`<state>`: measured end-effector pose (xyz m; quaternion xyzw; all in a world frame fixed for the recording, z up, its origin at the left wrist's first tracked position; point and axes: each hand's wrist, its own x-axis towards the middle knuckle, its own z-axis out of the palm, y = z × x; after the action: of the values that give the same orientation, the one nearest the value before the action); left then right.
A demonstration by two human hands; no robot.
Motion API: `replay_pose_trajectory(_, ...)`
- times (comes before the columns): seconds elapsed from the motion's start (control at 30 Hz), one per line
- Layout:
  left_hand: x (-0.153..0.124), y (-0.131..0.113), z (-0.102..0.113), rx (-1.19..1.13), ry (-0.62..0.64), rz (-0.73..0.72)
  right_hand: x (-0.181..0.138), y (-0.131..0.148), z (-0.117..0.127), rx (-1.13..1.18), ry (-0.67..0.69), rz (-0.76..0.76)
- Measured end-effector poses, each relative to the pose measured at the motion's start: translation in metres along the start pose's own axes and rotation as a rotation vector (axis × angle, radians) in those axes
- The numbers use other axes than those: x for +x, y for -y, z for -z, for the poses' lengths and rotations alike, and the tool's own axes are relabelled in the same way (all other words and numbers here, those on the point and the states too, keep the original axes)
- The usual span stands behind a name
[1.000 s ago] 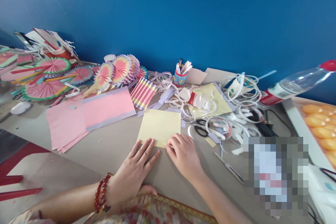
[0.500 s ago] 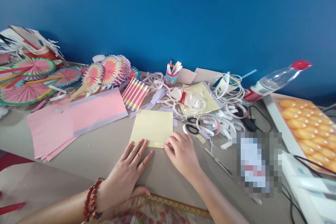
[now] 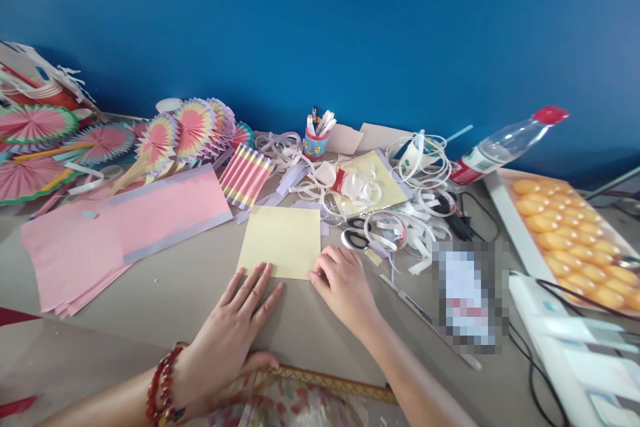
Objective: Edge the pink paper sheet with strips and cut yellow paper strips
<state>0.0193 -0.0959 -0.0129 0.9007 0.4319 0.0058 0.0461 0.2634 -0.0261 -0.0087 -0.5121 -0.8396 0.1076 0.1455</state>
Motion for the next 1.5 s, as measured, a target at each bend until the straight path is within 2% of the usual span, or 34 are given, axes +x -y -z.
replay_pose_trajectory(0.57,0.000,0.001,0.003,0.028,0.004,0.007,0.000,0.002,0.001,0.000,-0.001,0.001)
replay_pose_trajectory(0.8,0.000,0.001,0.004,0.068,-0.005,0.016,-0.004,0.005,-0.002,0.012,-0.055,-0.033)
replay_pose_trajectory(1.17,0.001,0.000,0.001,0.083,0.010,0.016,-0.006,0.001,-0.002,-0.034,-0.098,0.032)
replay_pose_trajectory(1.33,0.001,-0.002,-0.003,0.079,0.000,0.020,-0.011,-0.004,0.005,0.063,-0.131,0.054)
replay_pose_trajectory(1.5,0.000,-0.001,-0.005,0.065,-0.019,0.014,-0.013,0.004,0.007,0.072,-0.148,0.119)
